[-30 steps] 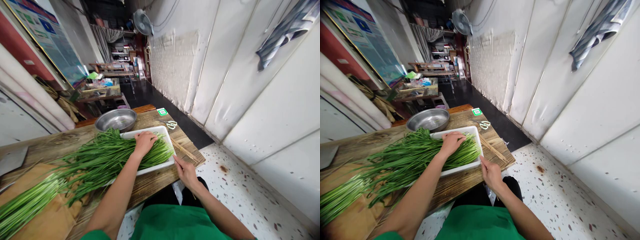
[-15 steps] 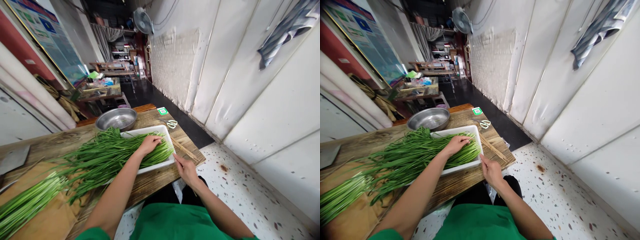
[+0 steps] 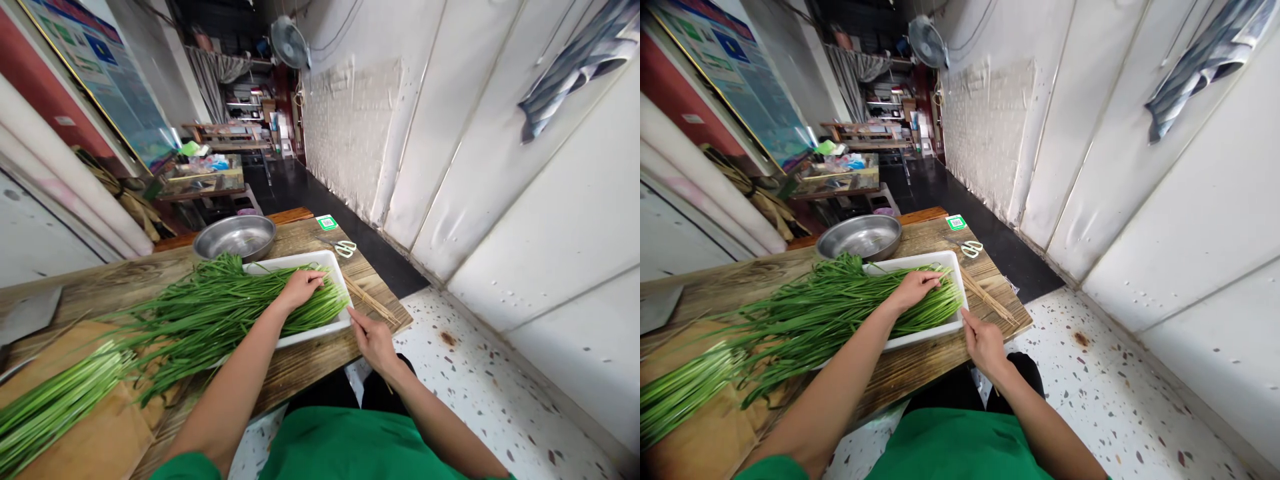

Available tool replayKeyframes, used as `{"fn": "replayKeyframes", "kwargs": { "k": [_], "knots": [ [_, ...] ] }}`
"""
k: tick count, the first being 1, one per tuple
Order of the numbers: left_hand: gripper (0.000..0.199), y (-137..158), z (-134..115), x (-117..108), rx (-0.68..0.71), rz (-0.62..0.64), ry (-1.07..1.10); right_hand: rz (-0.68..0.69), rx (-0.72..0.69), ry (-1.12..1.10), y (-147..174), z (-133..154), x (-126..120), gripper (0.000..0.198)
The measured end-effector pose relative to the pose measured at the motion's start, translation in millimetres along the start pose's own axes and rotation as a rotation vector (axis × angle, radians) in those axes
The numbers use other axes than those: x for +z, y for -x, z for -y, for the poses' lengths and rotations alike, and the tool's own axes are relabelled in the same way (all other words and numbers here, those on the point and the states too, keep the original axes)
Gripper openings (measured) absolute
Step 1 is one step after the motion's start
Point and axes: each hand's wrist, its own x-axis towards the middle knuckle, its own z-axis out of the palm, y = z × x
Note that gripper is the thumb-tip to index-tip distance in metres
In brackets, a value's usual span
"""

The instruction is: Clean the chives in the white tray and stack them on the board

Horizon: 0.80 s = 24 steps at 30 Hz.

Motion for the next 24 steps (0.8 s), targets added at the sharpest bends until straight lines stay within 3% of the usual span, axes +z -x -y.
{"fn": "replayKeyframes", "kwargs": {
  "k": [16, 24],
  "knots": [
    [0.031, 1, -3, -1, 0.000, 0.014, -0.025, -0.015, 0.005, -0.025, 0, 3, 1, 0.034],
    [0.029, 2, 2, -1, 0.095, 0.063, -0.122, -0.033, 0.022, 0.001, 1, 10, 2, 0.036]
  ]
}}
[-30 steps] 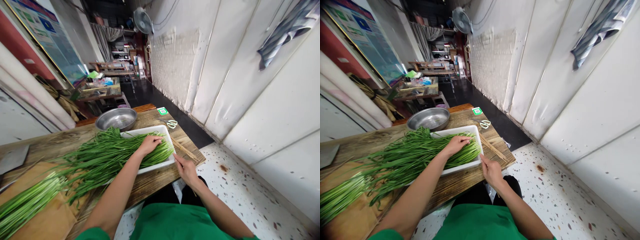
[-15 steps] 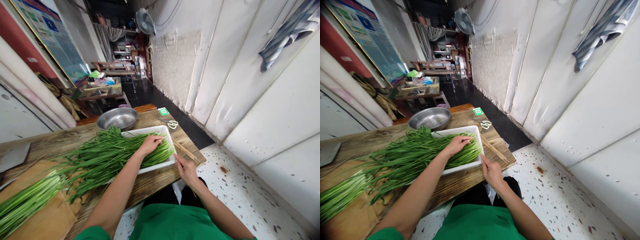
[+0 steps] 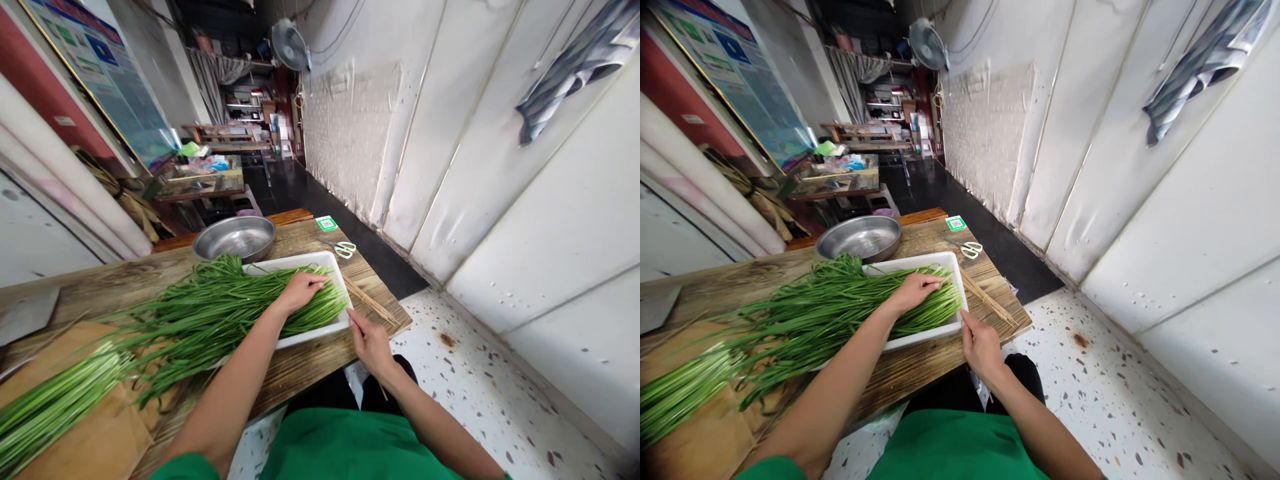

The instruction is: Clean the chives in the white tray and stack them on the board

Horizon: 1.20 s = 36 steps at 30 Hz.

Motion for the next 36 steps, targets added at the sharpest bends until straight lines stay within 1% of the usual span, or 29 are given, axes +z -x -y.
{"fn": "replayKeyframes", "kwargs": {
  "k": [4, 6, 7, 9, 11, 12, 13, 15, 19, 23, 26, 29, 32, 36],
  "knots": [
    [0.029, 3, -2, 2, 0.060, 0.073, -0.038, 0.005, 0.021, 0.028, -3, 4, 1, 0.036],
    [0.029, 5, -4, 0, 0.080, 0.038, -0.097, 0.008, 0.019, 0.024, -5, 3, 1, 0.036],
    [0.030, 6, -6, -2, 0.087, -0.009, -0.137, 0.008, 0.017, 0.020, -5, 2, 2, 0.035],
    [0.032, 6, -7, -8, 0.063, -0.161, -0.241, 0.003, 0.012, 0.007, -5, -1, 2, 0.035],
    [0.031, 5, -8, -16, -0.005, -0.293, -0.371, -0.003, 0.009, -0.005, -4, -4, 3, 0.034],
    [0.030, 4, -8, -19, -0.043, -0.317, -0.437, -0.003, 0.008, -0.009, -3, -5, 4, 0.034],
    [0.028, 3, -7, -22, -0.078, -0.316, -0.500, -0.001, 0.008, -0.012, -2, -6, 4, 0.035],
    [0.024, -1, -6, -23, -0.139, -0.275, -0.606, 0.000, 0.007, -0.016, -1, -8, 5, 0.035],
    [0.021, -8, 0, -14, -0.212, -0.217, -0.699, -0.010, 0.003, -0.027, -1, -8, 5, 0.035],
    [0.017, -11, 5, -3, -0.222, -0.218, -0.640, 0.005, 0.009, -0.018, -2, -8, 5, 0.035],
    [0.021, -10, 4, -2, -0.172, -0.241, -0.562, 0.013, 0.008, -0.012, -3, -8, 4, 0.035],
    [0.026, -10, 3, -3, -0.131, -0.264, -0.545, 0.020, 0.001, -0.013, -4, -6, 3, 0.035],
    [0.029, -12, 4, -3, -0.181, -0.253, -0.578, 0.022, 0.004, -0.004, -4, -4, 1, 0.035],
    [0.023, -14, 9, -2, -0.215, -0.212, -0.567, 0.026, 0.008, 0.016, -5, -3, 0, 0.034]
  ]
}}
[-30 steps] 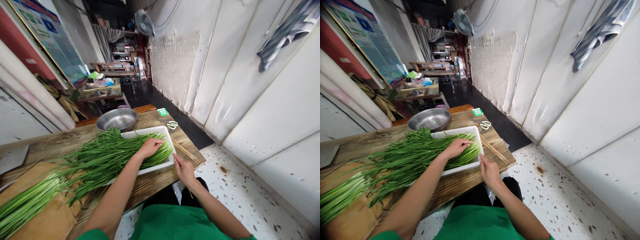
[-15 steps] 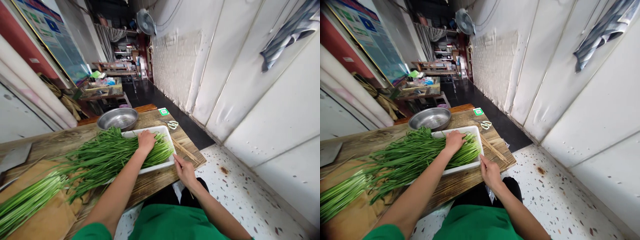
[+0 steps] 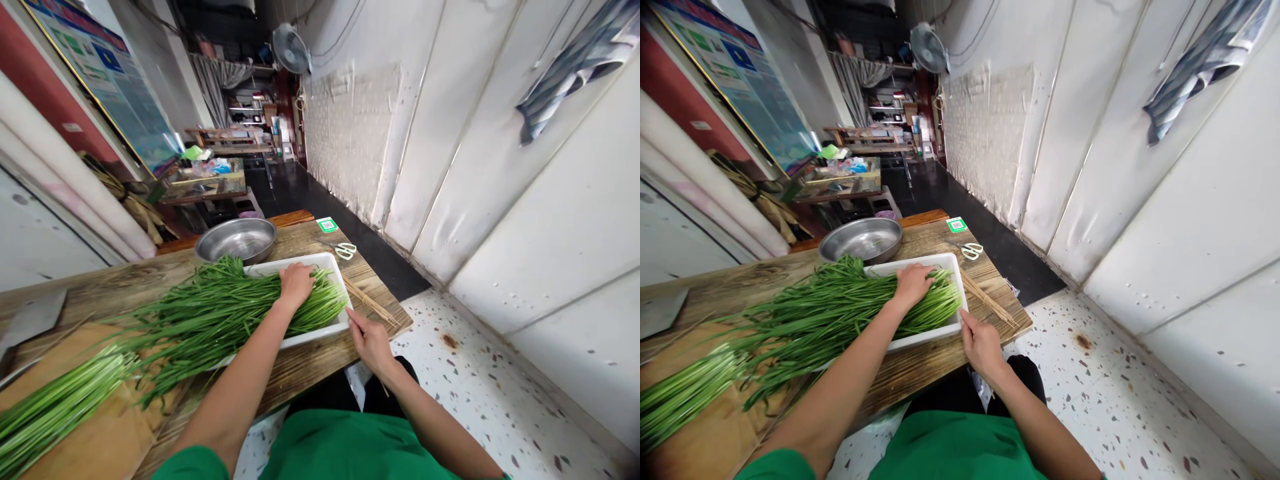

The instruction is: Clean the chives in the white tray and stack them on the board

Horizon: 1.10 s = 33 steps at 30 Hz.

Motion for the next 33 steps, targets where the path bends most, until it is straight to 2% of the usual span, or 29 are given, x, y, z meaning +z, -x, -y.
{"fn": "replayKeyframes", "kwargs": {
  "k": [7, 13, 15, 18, 21, 23, 29, 33],
  "knots": [
    [0.022, 3, 1, -4, -0.016, -0.056, 0.038, 0.006, -0.013, 0.001, -1, 2, -2, 0.035],
    [0.022, 8, 1, -15, 0.053, 0.046, 0.118, 0.007, -0.017, -0.012, -1, 1, -2, 0.034],
    [0.025, 10, 3, -19, 0.041, 0.043, 0.095, 0.010, -0.021, -0.012, -1, 1, -2, 0.034],
    [0.019, 12, 3, -23, 0.086, 0.005, 0.087, 0.012, -0.021, -0.003, -2, 1, -2, 0.034],
    [0.018, 11, 1, -22, 0.150, -0.031, 0.194, 0.008, -0.025, -0.013, -1, 1, -3, 0.034],
    [0.022, 9, 0, -18, 0.120, -0.026, 0.309, 0.000, -0.029, -0.016, -1, 0, -2, 0.034],
    [0.027, 5, 0, -4, 0.042, 0.153, 0.608, -0.011, -0.055, -0.011, -1, -3, -1, 0.034],
    [0.028, 6, -5, -2, 0.003, 0.161, 0.722, -0.008, -0.055, -0.018, -2, -4, 0, 0.034]
  ]
}}
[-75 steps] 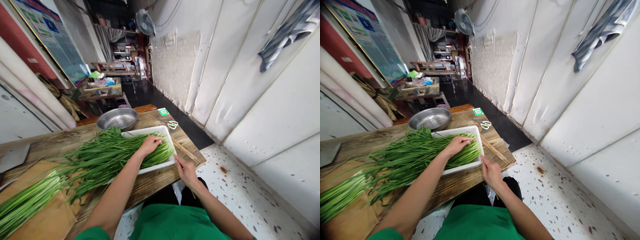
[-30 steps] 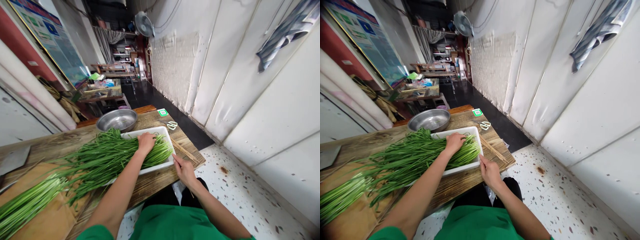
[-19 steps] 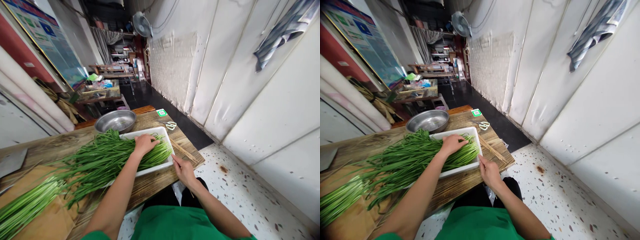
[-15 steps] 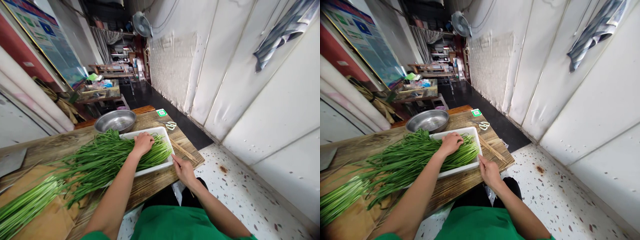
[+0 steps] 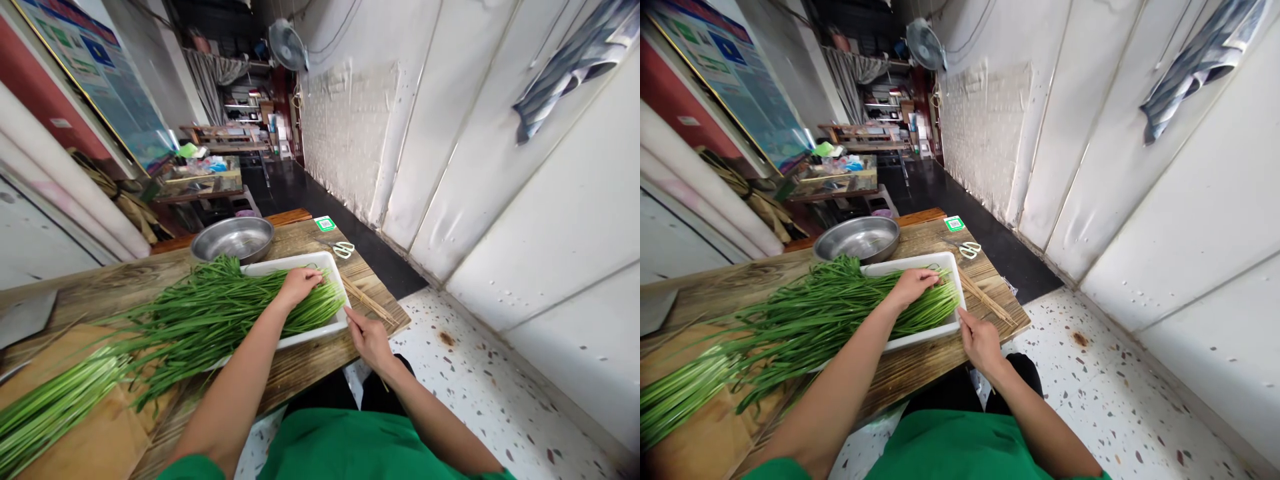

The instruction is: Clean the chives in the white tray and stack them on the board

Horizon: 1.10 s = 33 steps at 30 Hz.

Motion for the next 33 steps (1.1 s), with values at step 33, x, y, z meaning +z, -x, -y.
{"fn": "replayKeyframes", "kwargs": {
  "k": [33],
  "knots": [
    [0.024, 2.8, -1.0, 2.9, -0.039, -0.011, 0.125, -0.006, 0.001, -0.041, 0.6, -0.7, 0.5, 0.034]
  ]
}}
